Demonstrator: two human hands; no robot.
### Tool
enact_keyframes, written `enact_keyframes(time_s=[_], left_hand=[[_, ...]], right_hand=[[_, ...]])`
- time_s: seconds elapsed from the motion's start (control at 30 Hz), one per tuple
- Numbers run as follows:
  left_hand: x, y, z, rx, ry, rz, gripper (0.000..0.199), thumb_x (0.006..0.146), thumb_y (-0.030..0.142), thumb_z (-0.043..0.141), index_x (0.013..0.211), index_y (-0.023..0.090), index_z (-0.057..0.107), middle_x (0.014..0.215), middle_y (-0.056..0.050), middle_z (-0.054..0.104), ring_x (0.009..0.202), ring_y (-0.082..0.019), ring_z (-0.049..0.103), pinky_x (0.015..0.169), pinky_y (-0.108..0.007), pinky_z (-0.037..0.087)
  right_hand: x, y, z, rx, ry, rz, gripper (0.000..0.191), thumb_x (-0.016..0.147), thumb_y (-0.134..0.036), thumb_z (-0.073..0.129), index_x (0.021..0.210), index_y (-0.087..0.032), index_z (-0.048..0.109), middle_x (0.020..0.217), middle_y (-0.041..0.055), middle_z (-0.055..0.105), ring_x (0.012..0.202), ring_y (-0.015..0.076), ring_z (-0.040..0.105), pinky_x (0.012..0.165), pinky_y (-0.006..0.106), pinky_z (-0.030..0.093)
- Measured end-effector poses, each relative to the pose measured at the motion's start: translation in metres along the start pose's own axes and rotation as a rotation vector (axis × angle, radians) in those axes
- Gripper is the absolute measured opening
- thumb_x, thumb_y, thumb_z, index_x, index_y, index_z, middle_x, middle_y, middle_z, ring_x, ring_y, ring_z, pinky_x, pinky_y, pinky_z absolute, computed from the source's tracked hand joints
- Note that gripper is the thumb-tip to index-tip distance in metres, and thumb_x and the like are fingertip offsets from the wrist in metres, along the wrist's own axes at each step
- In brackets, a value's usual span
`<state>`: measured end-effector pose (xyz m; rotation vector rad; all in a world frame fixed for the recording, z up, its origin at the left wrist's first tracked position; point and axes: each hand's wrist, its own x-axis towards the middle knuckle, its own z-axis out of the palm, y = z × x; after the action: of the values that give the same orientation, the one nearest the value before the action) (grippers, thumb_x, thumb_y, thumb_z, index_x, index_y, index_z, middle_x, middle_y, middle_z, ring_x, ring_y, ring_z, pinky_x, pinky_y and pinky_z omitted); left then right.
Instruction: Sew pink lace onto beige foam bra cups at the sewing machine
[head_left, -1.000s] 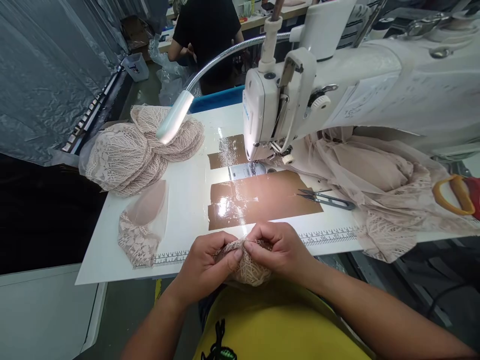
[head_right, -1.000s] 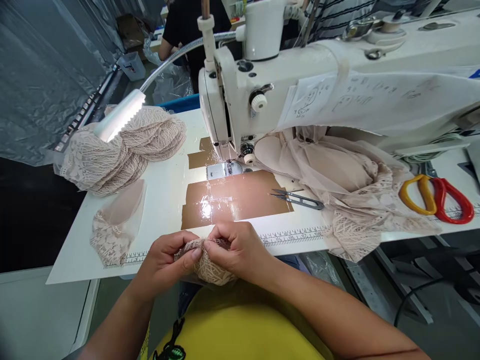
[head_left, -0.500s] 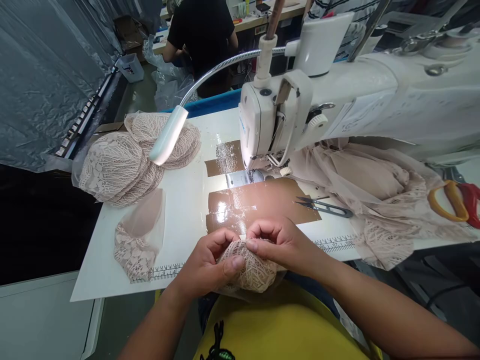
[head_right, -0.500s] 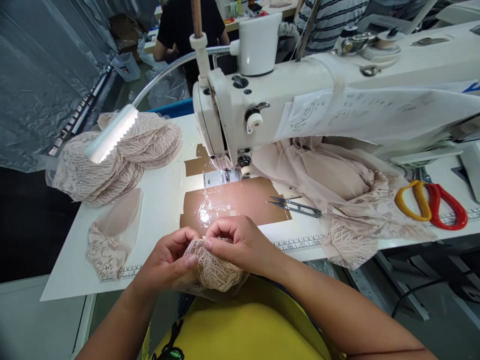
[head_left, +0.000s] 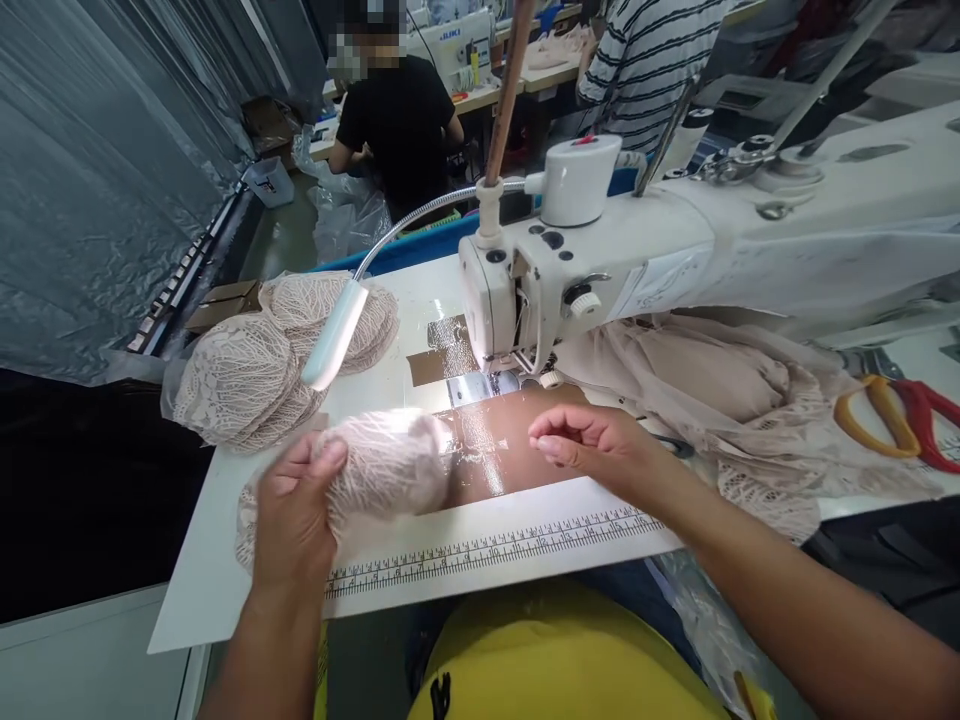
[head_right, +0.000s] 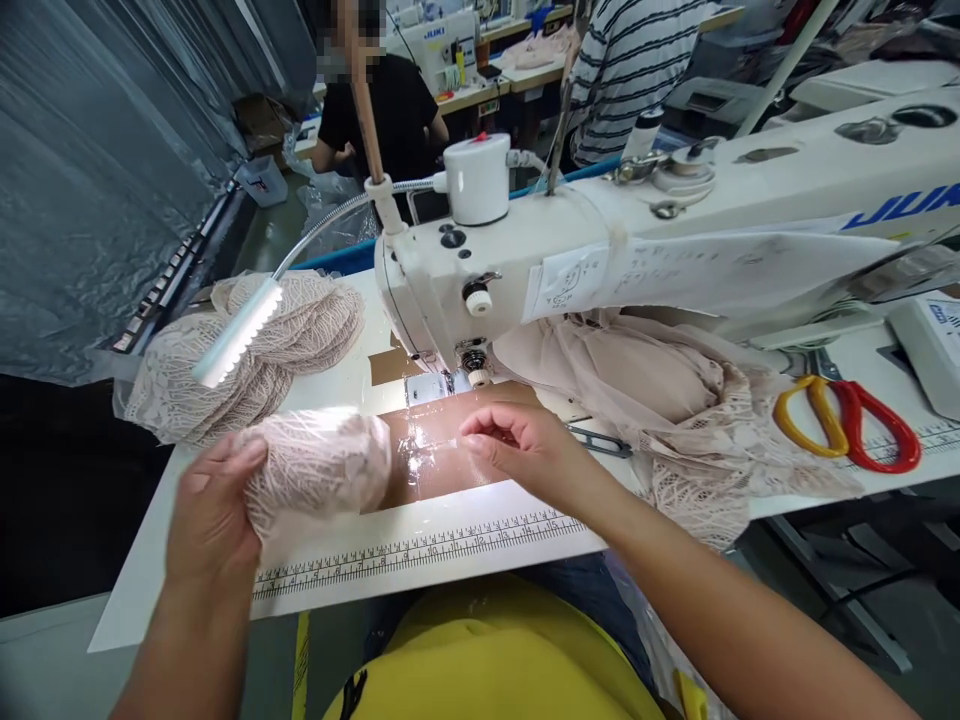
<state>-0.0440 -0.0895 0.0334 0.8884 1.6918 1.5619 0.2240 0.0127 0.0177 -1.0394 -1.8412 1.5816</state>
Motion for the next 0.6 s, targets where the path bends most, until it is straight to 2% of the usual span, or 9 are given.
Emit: enact_keyframes(time_s=[0.07, 0.1, 0.17, 0.23, 0.33, 0.4, 0.5, 0.6], left_hand=[[0.015, 0.005, 0.002, 0.347, 0.059, 0.26, 0.01, 0.08, 0.03, 0.061, 0.076, 0.021, 0.061, 0.06, 0.004, 0.054, 0.055, -0.012, 0.047, 0.053, -0.024, 0.038], [0.021, 0.004, 0.01, 0.533, 0.021, 0.382, 0.013, 0.081, 0.029, 0.06, 0.071, 0.02, 0.059, 0.059, 0.003, 0.05, 0.056, -0.012, 0.045, 0.053, -0.025, 0.037], [0.028, -0.006, 0.04, 0.866, -0.166, 0.595, 0.021, 0.083, 0.024, 0.055, 0.063, 0.019, 0.053, 0.059, 0.0, 0.049, 0.06, -0.015, 0.047, 0.056, -0.027, 0.037], [0.029, -0.021, 0.078, 1.171, -0.345, 0.692, 0.022, 0.083, 0.018, 0.049, 0.061, 0.018, 0.052, 0.062, -0.005, 0.053, 0.065, -0.02, 0.051, 0.06, -0.031, 0.04], [0.018, -0.04, 0.12, 1.234, -0.469, 0.714, 0.022, 0.083, 0.017, 0.047, 0.063, 0.016, 0.055, 0.059, -0.008, 0.055, 0.066, -0.024, 0.053, 0.06, -0.035, 0.042], [0.009, -0.041, 0.128, 1.245, -0.51, 0.723, 0.023, 0.086, 0.024, 0.047, 0.07, 0.013, 0.058, 0.066, -0.012, 0.059, 0.071, -0.027, 0.055, 0.062, -0.037, 0.044], [0.006, -0.028, 0.116, 1.195, -0.634, 0.664, 0.028, 0.09, 0.029, 0.043, 0.075, 0.013, 0.06, 0.072, -0.012, 0.06, 0.075, -0.025, 0.057, 0.065, -0.037, 0.047], [0.017, -0.017, 0.097, 0.952, -0.816, 0.552, 0.032, 0.094, 0.028, 0.037, 0.075, 0.016, 0.06, 0.077, -0.007, 0.061, 0.072, -0.017, 0.058, 0.065, -0.03, 0.049]], right_hand=[[0.0, -0.003, -0.01, -0.115, 0.053, -0.019, 0.021, 0.081, -0.035, 0.055, 0.087, -0.017, 0.066, 0.085, 0.0037, 0.067, 0.076, 0.0163, 0.06, 0.066, 0.028, 0.046], [0.002, -0.005, -0.013, -0.177, 0.065, -0.028, 0.02, 0.081, -0.033, 0.054, 0.087, -0.018, 0.066, 0.085, 0.0034, 0.067, 0.075, 0.0161, 0.059, 0.065, 0.027, 0.045], [0.008, -0.009, -0.014, -0.304, 0.052, -0.063, 0.019, 0.082, -0.029, 0.052, 0.088, -0.019, 0.067, 0.083, 0.0023, 0.068, 0.072, 0.0156, 0.059, 0.063, 0.027, 0.043], [0.018, -0.012, -0.011, -0.421, 0.018, -0.119, 0.02, 0.082, -0.024, 0.049, 0.088, -0.019, 0.068, 0.081, 0.0012, 0.068, 0.07, 0.0154, 0.058, 0.063, 0.027, 0.042], [0.032, -0.005, -0.004, -0.598, -0.009, -0.212, 0.024, 0.083, -0.017, 0.046, 0.087, -0.02, 0.069, 0.083, 0.0019, 0.069, 0.075, 0.0157, 0.058, 0.068, 0.027, 0.04], [0.036, 0.006, 0.002, -0.717, -0.04, -0.238, 0.024, 0.083, -0.013, 0.045, 0.084, -0.019, 0.069, 0.086, 0.0035, 0.067, 0.078, 0.0155, 0.057, 0.069, 0.026, 0.039], [0.035, 0.025, 0.01, -0.886, -0.091, -0.254, 0.019, 0.083, -0.012, 0.048, 0.082, -0.016, 0.067, 0.087, 0.0049, 0.063, 0.075, 0.014, 0.054, 0.064, 0.024, 0.036], [0.032, 0.035, 0.016, -1.067, -0.082, -0.288, 0.019, 0.083, -0.011, 0.049, 0.088, -0.016, 0.066, 0.087, 0.0052, 0.059, 0.072, 0.0141, 0.052, 0.06, 0.025, 0.034]])
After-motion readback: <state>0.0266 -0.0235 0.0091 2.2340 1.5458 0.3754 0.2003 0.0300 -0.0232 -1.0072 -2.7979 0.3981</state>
